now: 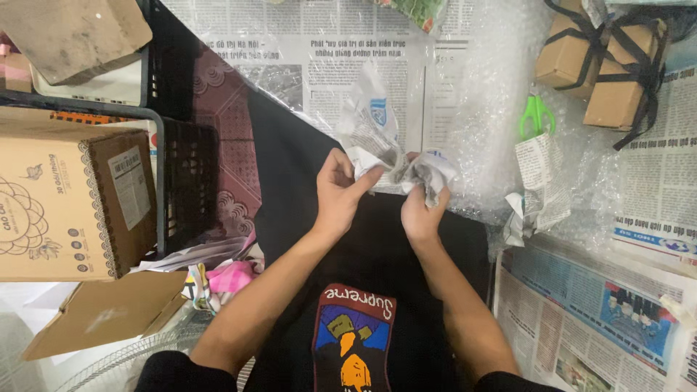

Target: The person wraps several small ceramic items, including a bowl and a cup, using newspaper and bubble wrap. They fold the paper around each item, then place it into a bubble wrap pouch or wrap it with bubble wrap before setting it aside.

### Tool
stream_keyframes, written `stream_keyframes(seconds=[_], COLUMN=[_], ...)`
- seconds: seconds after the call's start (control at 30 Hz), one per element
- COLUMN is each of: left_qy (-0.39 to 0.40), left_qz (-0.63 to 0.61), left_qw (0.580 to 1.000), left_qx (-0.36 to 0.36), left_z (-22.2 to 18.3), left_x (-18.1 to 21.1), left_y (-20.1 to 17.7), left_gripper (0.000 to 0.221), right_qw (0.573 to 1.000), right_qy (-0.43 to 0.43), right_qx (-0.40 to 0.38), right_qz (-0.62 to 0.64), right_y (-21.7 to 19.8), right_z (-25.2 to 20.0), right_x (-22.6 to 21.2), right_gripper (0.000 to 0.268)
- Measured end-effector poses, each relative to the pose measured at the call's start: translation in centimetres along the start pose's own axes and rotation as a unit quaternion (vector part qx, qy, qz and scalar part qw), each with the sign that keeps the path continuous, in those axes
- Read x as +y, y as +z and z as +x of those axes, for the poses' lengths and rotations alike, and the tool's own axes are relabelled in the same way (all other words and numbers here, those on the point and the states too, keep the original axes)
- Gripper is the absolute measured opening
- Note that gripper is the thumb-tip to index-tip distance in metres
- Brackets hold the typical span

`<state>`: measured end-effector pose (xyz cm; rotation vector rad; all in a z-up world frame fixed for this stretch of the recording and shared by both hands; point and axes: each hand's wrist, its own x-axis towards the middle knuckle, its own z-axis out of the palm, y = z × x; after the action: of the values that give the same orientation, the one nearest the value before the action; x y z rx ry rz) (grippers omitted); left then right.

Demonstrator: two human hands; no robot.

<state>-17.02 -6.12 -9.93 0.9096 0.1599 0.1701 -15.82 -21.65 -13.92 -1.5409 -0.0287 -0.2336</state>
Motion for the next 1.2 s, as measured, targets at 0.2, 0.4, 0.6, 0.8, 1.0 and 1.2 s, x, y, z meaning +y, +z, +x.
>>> stream_keyframes(seconds=[0.2,0.4,0.6,0.8,1.0,1.2], left_qy=[-0.009,-0.031,-0.103,-0.326,-0.257,-0.173], left_qz=[0.051,0.131,0.014,-0.046,0.027,0.038], left_qw=[0.998,0.983,0.993,0.937,0.948,0.963], left_qx=[-0.038,-0.126,-0.049,-0.121,-0.186,-0.203], left_z=[-0.4,-0.2,1.5,2.3,0.9,0.4], left_x=[0.2,0.4,0.7,1.5,-2.3,-1.3], left_y=[0.5,-0.8,-1.5,-2.8,-5.0,-3.6], left_gripper=[0.016,0.015,0.047,0.055,0.039,0.062], right_qw=[0.993,0.99,0.991,0.988,0.984,0.984], right_qy=[0.049,0.074,0.078,0.106,0.114,0.128], right_qx=[0.071,0.101,0.068,0.027,0.037,0.064], right_qz=[-0.086,-0.071,-0.088,0.105,0.135,0.108], right_y=[-0.7,-1.1,-1.5,-1.8,-0.8,0.7], right_z=[0.7,1.0,0.9,0.7,1.4,2.1], right_x=[0.8,0.3,0.3,0.2,-0.3,-1.6], right_gripper=[0.019,0.021,0.022,0.026,0.031,0.032])
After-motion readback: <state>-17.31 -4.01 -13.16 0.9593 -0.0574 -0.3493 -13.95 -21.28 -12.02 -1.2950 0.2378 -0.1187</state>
